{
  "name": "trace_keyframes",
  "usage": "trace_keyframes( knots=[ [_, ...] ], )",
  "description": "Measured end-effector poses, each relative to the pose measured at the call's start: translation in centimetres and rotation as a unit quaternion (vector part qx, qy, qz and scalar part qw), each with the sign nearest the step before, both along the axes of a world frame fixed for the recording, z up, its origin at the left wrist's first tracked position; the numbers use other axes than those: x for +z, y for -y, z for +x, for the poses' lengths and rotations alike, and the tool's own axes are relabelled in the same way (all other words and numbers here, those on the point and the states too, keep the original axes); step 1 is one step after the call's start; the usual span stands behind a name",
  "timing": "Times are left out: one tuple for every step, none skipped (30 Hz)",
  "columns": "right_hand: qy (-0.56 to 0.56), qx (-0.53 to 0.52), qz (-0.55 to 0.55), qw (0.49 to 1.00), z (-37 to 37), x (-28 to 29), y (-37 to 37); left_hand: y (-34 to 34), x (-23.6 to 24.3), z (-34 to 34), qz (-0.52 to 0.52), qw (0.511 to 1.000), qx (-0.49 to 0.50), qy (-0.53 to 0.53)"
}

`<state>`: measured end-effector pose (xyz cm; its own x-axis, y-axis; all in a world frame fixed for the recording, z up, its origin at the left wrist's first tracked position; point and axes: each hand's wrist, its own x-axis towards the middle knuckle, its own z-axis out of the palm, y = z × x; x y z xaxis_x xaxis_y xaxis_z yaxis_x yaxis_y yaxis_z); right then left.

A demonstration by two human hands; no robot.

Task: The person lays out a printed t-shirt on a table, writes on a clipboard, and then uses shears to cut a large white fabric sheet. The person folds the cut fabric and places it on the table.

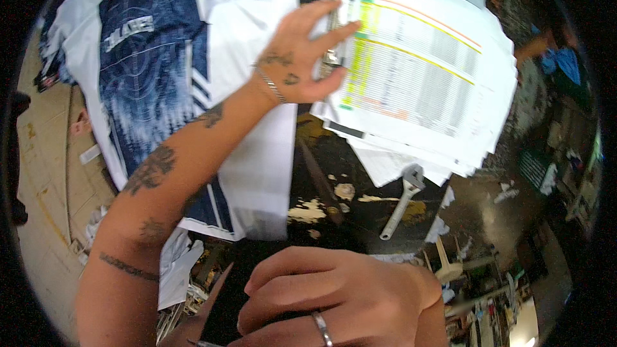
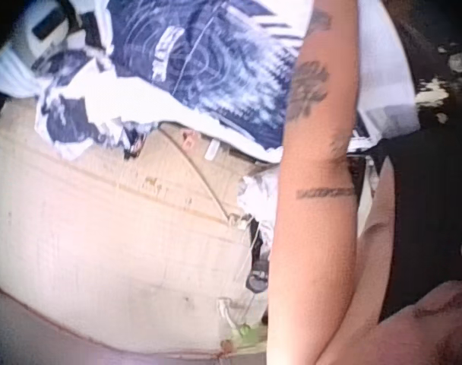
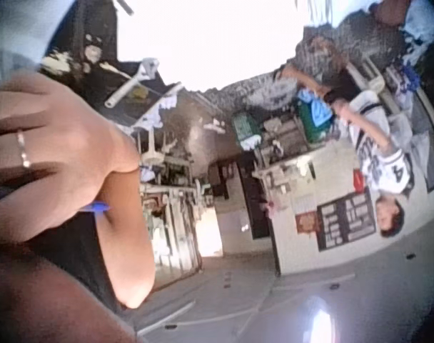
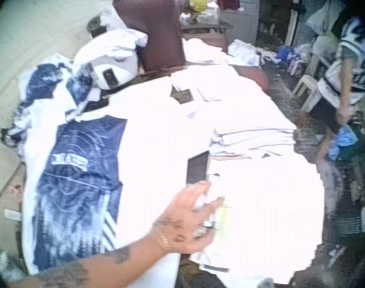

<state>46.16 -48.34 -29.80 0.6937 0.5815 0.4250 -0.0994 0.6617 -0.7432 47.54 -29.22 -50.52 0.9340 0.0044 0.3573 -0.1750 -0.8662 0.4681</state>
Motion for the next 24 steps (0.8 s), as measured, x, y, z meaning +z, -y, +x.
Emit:
trace_keyframes(
  knots=[
    [-0.004, 0.039, -0.008, 0.999, 0.1, 0.4, 0.0, 0.1, 0.0, 0.0, -0.020, 1.000, 0.001, 0.011],
    [-0.001, 0.069, 0.007, 0.998, 0.0, 0.3, -0.3, 0.1, 0.0, 0.0, -0.030, 0.999, 0.001, 0.017],
    [0.001, 0.098, 0.022, 0.995, 0.0, 0.4, -0.4, 0.1, 0.0, 0.0, -0.030, 0.999, 0.000, 0.016],
    [0.003, 0.128, 0.036, 0.991, 0.2, 0.2, -0.6, 0.2, 0.0, -0.1, -0.029, 0.999, 0.001, 0.014],
    [-0.012, 0.140, 0.050, 0.989, 0.0, 0.3, -0.7, 0.2, 0.1, 0.0, -0.024, 1.000, 0.000, 0.012],
    [-0.017, 0.152, 0.063, 0.986, 0.2, 0.3, -0.8, 0.2, 0.2, 0.0, -0.030, 0.999, 0.003, 0.014],
    [-0.022, 0.164, 0.075, 0.983, 0.2, 0.3, -0.9, 0.3, 0.3, 0.0, -0.032, 0.999, 0.006, 0.014],
    [-0.017, 0.175, 0.086, 0.981, 0.4, 0.4, -1.0, 0.3, 0.4, 0.0, -0.036, 0.999, 0.008, 0.015],
    [-0.013, 0.187, 0.095, 0.978, 0.7, 0.6, -1.1, 0.3, 0.4, 0.0, -0.036, 0.999, 0.009, 0.008],
    [-0.021, 0.193, 0.088, 0.977, 1.0, 0.8, -1.1, 0.3, 0.4, 0.0, -0.034, 0.999, 0.009, 0.013],
    [-0.030, 0.199, 0.081, 0.976, 1.5, 1.1, -1.2, 0.4, 0.4, 0.0, -0.033, 0.999, 0.009, 0.013],
    [-0.051, 0.197, 0.059, 0.977, 1.8, 1.4, -1.1, 0.4, 0.4, 0.0, -0.032, 0.999, 0.009, 0.013],
    [-0.037, 0.237, 0.026, 0.970, 2.5, 1.5, -1.0, 0.4, 0.3, -0.1, -0.036, 0.999, 0.009, 0.011],
    [-0.021, 0.276, -0.007, 0.961, 2.8, 1.8, -0.8, 0.3, 0.3, -0.1, -0.037, 0.999, 0.008, 0.009],
    [0.031, 0.354, -0.053, 0.933, 3.6, 1.5, -0.4, 0.3, 0.2, -0.1, -0.037, 0.999, 0.005, 0.003],
    [0.083, 0.428, -0.100, 0.894, 4.0, 1.5, 0.0, 0.3, 0.2, -0.1, -0.033, 0.999, 0.007, 0.002],
    [0.079, 0.476, -0.070, 0.873, 3.7, 1.3, 0.4, 0.2, 0.2, -0.1, -0.030, 1.000, 0.005, -0.001],
    [0.083, 0.523, -0.032, 0.847, 3.4, 1.1, 0.9, 0.2, 0.2, -0.1, -0.031, 0.999, 0.004, -0.002],
    [0.084, 0.569, 0.002, 0.818, 2.4, 1.2, 1.5, 0.2, 0.2, 0.0, -0.023, 1.000, 0.001, -0.008],
    [0.083, 0.611, 0.032, 0.787, 1.3, 1.2, 2.1, 0.2, 0.3, 0.0, -0.011, 1.000, 0.002, -0.005],
    [0.044, 0.597, 0.053, 0.799, 0.5, 1.1, 2.6, 0.2, 0.4, 0.0, -0.013, 1.000, -0.001, 0.003],
    [0.129, 0.578, 0.084, 0.801, -0.1, 0.9, 3.4, 0.2, 0.5, 0.1, -0.013, 1.000, -0.005, 0.005],
    [0.104, 0.515, 0.069, 0.848, -0.7, 1.0, 3.9, 0.2, 0.6, 0.1, -0.007, 1.000, -0.006, 0.004],
    [0.062, 0.459, 0.054, 0.885, -1.1, 0.9, 4.4, 0.3, 0.8, 0.1, 0.002, 1.000, -0.005, 0.002]
  ],
)
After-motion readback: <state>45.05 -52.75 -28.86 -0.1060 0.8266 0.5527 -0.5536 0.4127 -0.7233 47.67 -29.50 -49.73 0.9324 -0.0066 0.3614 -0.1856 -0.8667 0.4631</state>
